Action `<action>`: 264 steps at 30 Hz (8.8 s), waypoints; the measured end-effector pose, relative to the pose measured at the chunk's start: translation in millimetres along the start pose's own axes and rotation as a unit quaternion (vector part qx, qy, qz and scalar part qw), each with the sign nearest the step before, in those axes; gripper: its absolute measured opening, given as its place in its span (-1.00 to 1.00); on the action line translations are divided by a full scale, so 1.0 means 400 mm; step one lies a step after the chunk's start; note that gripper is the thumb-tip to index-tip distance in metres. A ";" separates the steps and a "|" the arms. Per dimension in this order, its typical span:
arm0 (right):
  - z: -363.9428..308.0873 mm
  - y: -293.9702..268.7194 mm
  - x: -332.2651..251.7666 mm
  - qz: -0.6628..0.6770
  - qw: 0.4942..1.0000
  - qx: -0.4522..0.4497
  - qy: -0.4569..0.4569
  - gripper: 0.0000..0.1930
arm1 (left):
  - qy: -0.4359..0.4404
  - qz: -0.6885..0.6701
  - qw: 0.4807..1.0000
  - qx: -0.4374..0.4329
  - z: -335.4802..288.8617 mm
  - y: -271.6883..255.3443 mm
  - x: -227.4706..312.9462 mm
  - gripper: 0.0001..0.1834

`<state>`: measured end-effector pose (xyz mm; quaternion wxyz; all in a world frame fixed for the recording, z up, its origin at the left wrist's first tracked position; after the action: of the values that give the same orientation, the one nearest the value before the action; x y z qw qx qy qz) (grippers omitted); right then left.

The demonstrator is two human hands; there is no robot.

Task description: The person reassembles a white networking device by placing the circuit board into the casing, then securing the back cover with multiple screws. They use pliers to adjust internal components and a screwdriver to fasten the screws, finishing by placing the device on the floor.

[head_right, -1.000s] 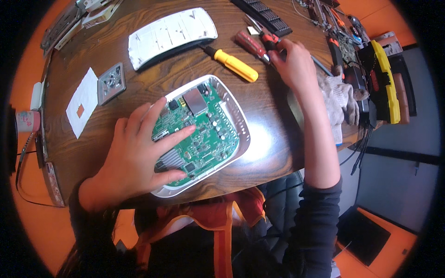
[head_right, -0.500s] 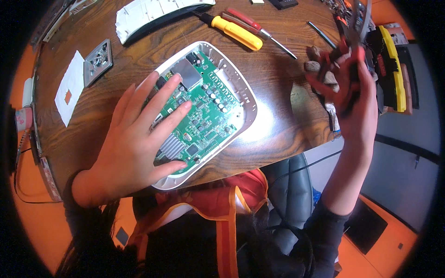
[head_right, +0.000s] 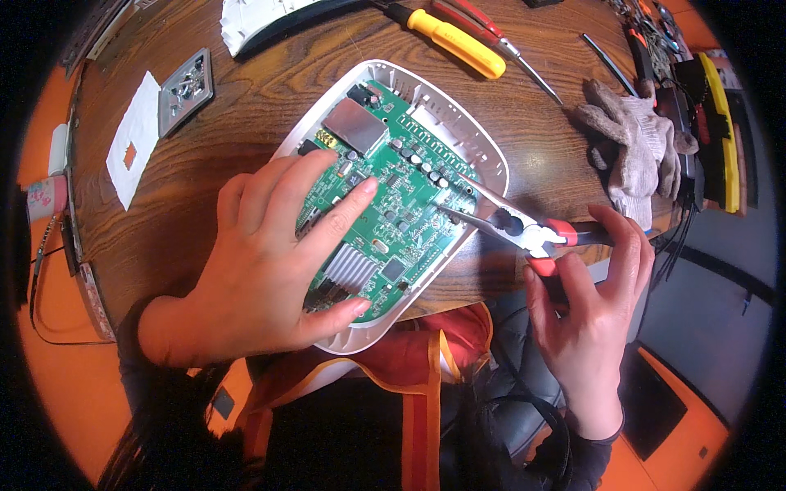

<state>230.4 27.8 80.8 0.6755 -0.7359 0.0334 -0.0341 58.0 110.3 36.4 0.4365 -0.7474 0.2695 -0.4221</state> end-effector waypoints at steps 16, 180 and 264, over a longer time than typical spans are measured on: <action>0.005 0.021 -0.024 -0.003 0.999 -0.048 0.011 -0.75 | -0.043 0.020 0.999 -0.022 0.004 0.019 0.006 0.02; 0.175 0.044 -0.018 0.142 0.823 -0.543 0.091 -0.61 | 0.014 -0.067 0.997 0.029 0.008 0.019 0.024 -0.12; 0.113 0.117 -0.006 0.448 0.671 -0.560 0.188 -0.66 | 0.011 -0.061 0.997 0.037 0.008 0.020 0.024 -0.13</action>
<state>232.4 68.9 30.2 0.0498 -0.8506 0.4985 0.1599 65.3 100.2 32.3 0.4344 -0.7408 0.2123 -0.4663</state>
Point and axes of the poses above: each hand's wrist, its own z-axis towards the middle knuckle, its own y-axis out of the palm, x = y × z, the point moved 8 cm from there along z, towards the middle knuckle, and after that the axes turned 12 degrees about -x, right-handed, at the moved point
